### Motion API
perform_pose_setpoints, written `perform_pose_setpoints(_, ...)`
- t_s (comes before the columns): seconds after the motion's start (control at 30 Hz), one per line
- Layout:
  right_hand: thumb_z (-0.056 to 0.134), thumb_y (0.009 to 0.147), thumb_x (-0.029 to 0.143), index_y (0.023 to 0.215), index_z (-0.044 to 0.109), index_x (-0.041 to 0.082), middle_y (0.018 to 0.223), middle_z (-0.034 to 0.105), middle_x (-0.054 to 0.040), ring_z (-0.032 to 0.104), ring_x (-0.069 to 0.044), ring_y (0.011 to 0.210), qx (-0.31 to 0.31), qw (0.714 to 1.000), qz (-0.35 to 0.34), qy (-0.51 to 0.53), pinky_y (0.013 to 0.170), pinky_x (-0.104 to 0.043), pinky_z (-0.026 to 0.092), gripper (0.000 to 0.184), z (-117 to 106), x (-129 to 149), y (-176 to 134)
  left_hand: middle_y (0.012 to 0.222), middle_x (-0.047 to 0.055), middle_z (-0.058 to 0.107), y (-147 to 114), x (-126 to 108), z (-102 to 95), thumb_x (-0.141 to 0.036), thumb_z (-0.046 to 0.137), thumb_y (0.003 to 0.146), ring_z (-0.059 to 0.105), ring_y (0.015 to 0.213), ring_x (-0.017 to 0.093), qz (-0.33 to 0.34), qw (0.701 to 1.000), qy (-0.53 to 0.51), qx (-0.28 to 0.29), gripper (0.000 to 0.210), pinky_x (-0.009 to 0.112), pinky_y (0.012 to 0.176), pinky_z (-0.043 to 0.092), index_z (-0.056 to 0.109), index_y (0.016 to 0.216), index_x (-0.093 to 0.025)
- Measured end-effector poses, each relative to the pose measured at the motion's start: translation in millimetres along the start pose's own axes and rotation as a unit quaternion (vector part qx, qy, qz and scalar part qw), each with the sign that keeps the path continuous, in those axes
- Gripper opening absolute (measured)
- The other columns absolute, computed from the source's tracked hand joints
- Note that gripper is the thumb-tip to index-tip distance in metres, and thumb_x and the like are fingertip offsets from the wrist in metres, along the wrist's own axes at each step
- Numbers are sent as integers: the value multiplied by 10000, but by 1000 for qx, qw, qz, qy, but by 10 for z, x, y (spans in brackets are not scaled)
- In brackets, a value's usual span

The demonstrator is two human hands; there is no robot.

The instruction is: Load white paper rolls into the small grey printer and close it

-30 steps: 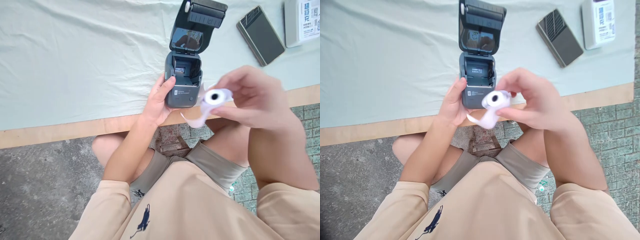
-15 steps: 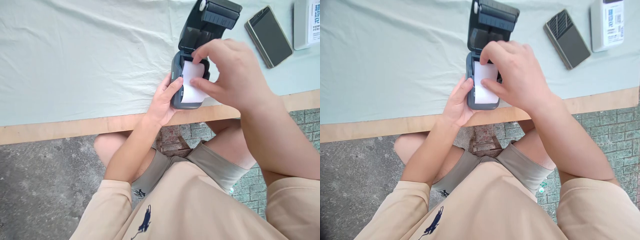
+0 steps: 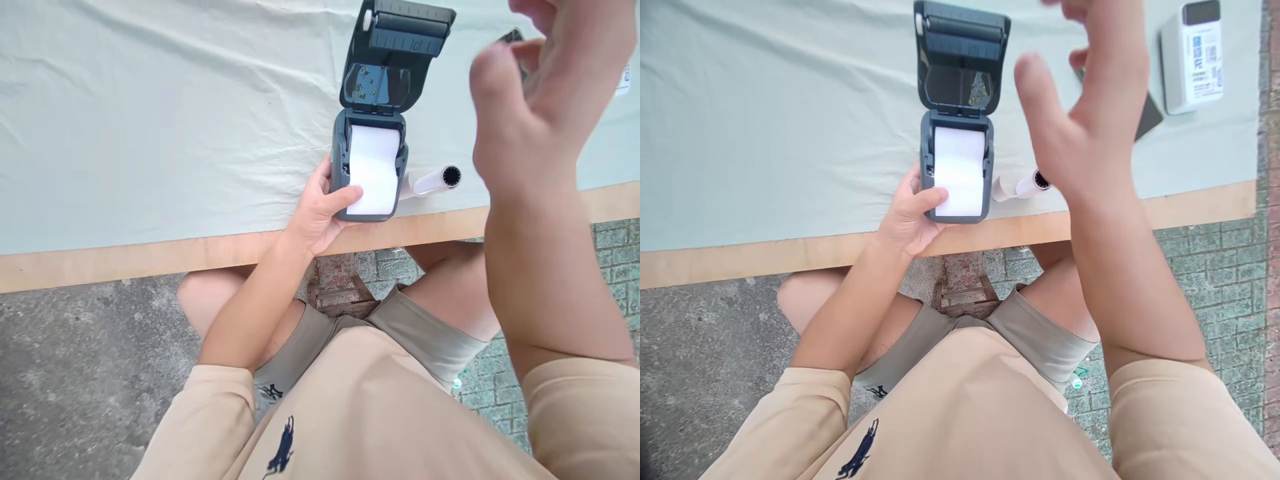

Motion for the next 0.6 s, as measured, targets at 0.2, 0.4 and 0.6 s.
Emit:
perform_pose_setpoints(0.2, 563, 1063, 514, 1166, 742, 242, 1090, 754, -74, 778, -252, 1090, 75, 974, 171, 125, 1025, -466, 632, 341, 197, -273, 240, 1327, 55, 805, 3, -8, 1, -403, 1024, 707, 775, 1393, 397, -9, 1000, -4, -13, 726, 507, 974, 783, 611, 1293, -285)
perform_pose_setpoints(0.4, 903, 849, 623, 1400, 715, 413, 1467, 730, -37, 779, -236, 1098, 320, 912, 191, 172, 724, -355, 651, 619, 348, -506, 91, 1179, 13, 798, -2, -11, 18, -371, 992, 757, 834, 1149, 285, 3, 1000, -13, 1, 609, 345, 781, 751, 654, 1256, -282)
perform_pose_setpoints(0.6, 951, 831, 631, 1554, 603, 417, 972, 788, 13, 656, -158, 593, 476, 838, 209, 165, 404, -291, 405, 830, 490, -569, 163, 1224, -6, 817, -15, -5, 27, -375, 993, 762, 831, 1232, 291, 10, 1000, -6, 13, 627, 341, 862, 738, 673, 1298, -317)
Point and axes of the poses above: each hand's wrist, its own y-axis towards the middle knuckle, its own z-axis out of the palm, x = y × z, the point moved 4 cm from there along y, towards the middle knuckle
